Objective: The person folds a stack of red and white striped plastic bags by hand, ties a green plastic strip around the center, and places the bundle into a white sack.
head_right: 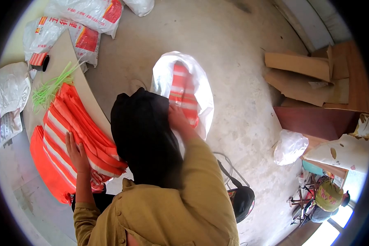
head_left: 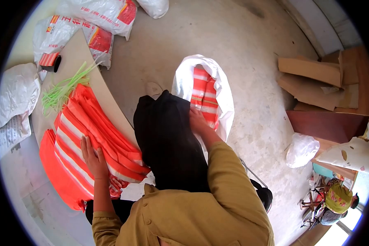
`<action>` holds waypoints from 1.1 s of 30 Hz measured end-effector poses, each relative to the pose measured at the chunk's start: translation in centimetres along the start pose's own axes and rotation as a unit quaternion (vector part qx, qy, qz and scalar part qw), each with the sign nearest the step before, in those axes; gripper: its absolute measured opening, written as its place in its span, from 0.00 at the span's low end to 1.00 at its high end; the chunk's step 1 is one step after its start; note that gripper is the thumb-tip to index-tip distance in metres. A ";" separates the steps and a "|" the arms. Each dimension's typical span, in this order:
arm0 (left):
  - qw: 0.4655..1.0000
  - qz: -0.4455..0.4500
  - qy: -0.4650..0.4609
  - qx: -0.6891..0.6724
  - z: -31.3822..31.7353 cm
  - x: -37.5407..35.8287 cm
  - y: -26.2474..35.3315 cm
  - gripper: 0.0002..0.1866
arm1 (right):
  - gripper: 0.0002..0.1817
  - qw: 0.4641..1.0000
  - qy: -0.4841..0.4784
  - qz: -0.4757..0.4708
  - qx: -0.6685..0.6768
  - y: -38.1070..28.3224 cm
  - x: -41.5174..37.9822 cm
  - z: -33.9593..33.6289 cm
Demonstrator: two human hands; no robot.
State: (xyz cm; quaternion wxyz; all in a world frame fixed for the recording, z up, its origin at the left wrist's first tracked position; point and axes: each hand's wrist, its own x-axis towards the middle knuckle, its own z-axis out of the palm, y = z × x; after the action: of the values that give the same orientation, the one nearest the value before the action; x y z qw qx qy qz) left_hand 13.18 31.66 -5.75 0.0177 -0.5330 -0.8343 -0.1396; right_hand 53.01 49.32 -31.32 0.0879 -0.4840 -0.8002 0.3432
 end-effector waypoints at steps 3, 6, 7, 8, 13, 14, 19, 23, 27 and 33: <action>1.000 -0.007 -0.007 -0.005 -0.2 0.0 0.1 0.31 | 0.22 0.997 0.061 -0.008 -0.047 1.1 0.4 -1.1; 1.000 -0.014 -0.012 -0.010 -0.4 0.0 0.2 0.31 | 0.22 0.989 0.106 -0.015 -0.104 -1.0 1.1 -5.3; 1.000 -0.017 -0.015 -0.011 -0.3 0.0 0.2 0.31 | 0.23 0.984 0.104 -0.009 -0.141 -1.6 1.6 -5.9; 1.000 -0.018 -0.016 -0.010 -0.2 0.0 0.2 0.31 | 0.23 0.978 0.103 -0.004 -0.179 -1.7 2.2 -6.2; 0.999 -0.022 -0.018 -0.015 -0.4 0.0 0.4 0.31 | 0.31 0.980 0.020 0.080 -0.182 -1.2 5.3 -5.9; 0.999 -0.027 -0.018 -0.017 -0.4 -0.1 0.4 0.31 | 0.31 0.978 0.036 0.071 -0.193 -0.3 5.5 -4.9; 1.000 -0.004 -0.009 -0.024 -0.6 0.0 0.5 0.30 | 0.30 0.973 0.030 0.083 -0.212 -0.3 5.9 -4.3; 0.999 -0.010 -0.009 -0.037 -0.8 0.1 1.0 0.30 | 0.29 0.964 0.058 0.039 -0.257 0.2 4.1 -2.6; 0.999 -0.005 -0.007 -0.035 -0.4 0.0 0.4 0.30 | 0.27 0.960 0.087 -0.050 -0.263 1.7 0.7 0.6; 0.999 -0.002 -0.009 -0.031 -0.7 0.1 0.7 0.30 | 0.29 0.988 0.043 -0.017 -0.150 -1.1 0.7 -1.4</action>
State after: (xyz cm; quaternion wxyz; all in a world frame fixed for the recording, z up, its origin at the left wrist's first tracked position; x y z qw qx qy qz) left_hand 13.63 31.85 -4.95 -0.0064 -0.5329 -0.8308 -0.1606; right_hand 52.54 50.25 -29.75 0.0542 -0.4924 -0.8460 0.1971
